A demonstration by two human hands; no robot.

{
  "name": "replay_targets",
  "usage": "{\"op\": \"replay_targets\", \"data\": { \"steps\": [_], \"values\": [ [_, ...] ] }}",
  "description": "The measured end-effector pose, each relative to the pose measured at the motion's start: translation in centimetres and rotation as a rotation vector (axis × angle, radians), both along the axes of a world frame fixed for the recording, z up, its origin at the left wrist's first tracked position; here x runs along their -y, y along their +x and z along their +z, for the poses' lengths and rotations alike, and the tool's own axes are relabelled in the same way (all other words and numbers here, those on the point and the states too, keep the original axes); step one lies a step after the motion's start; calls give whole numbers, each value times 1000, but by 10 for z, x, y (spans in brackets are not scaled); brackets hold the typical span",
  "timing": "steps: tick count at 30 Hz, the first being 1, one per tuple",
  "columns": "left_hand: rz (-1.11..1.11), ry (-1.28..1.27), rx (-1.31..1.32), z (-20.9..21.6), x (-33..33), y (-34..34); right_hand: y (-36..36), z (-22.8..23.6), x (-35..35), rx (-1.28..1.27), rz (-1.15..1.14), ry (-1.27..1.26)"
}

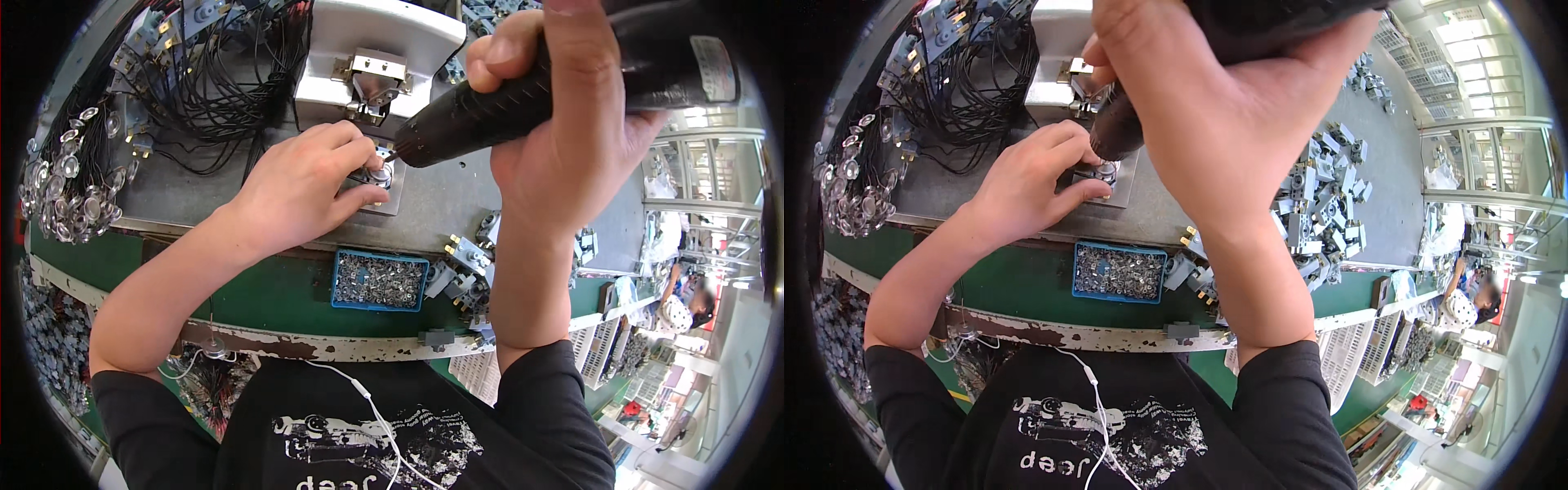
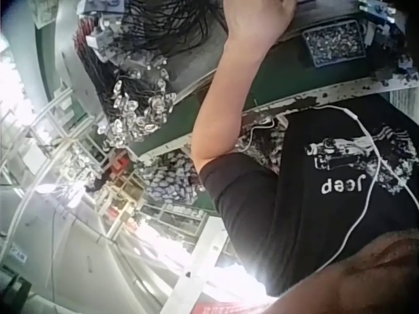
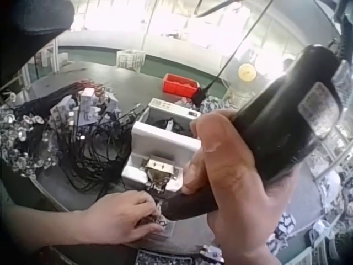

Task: Assemble mechanical or electronic components using an electric screwdriver at a factory workstation.

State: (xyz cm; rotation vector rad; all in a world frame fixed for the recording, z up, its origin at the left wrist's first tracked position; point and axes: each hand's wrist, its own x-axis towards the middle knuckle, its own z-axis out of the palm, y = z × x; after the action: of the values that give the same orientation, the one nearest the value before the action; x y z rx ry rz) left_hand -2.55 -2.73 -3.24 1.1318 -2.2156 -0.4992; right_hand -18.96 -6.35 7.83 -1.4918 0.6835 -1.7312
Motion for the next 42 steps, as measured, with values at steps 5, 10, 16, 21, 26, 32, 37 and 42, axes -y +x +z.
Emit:
{"op": "replay_targets", "data": {
  "steps": [5,10,16,21,26,32,37,42],
  "values": [
    [32,-43,53,-1,0,-2,-2,-2,-7,-38,52,-29],
    [33,-79,41,-5,0,0,-4,-3,-3,-72,99,-65],
    [21,-62,31,-2,0,0,-14,-3,3,-120,141,-109],
    [29,-31,37,-2,0,0,-20,-5,12,-157,181,-139],
    [22,-45,30,-1,1,0,-20,-5,13,-195,214,-175],
    [8,-54,6,-3,1,2,-30,-6,18,-239,265,-213],
    [9,-69,-4,-4,0,3,-32,-6,18,-278,304,-249],
    [2,-26,24,-6,0,4,-10,5,-6,-251,169,-208]
  ]
}}
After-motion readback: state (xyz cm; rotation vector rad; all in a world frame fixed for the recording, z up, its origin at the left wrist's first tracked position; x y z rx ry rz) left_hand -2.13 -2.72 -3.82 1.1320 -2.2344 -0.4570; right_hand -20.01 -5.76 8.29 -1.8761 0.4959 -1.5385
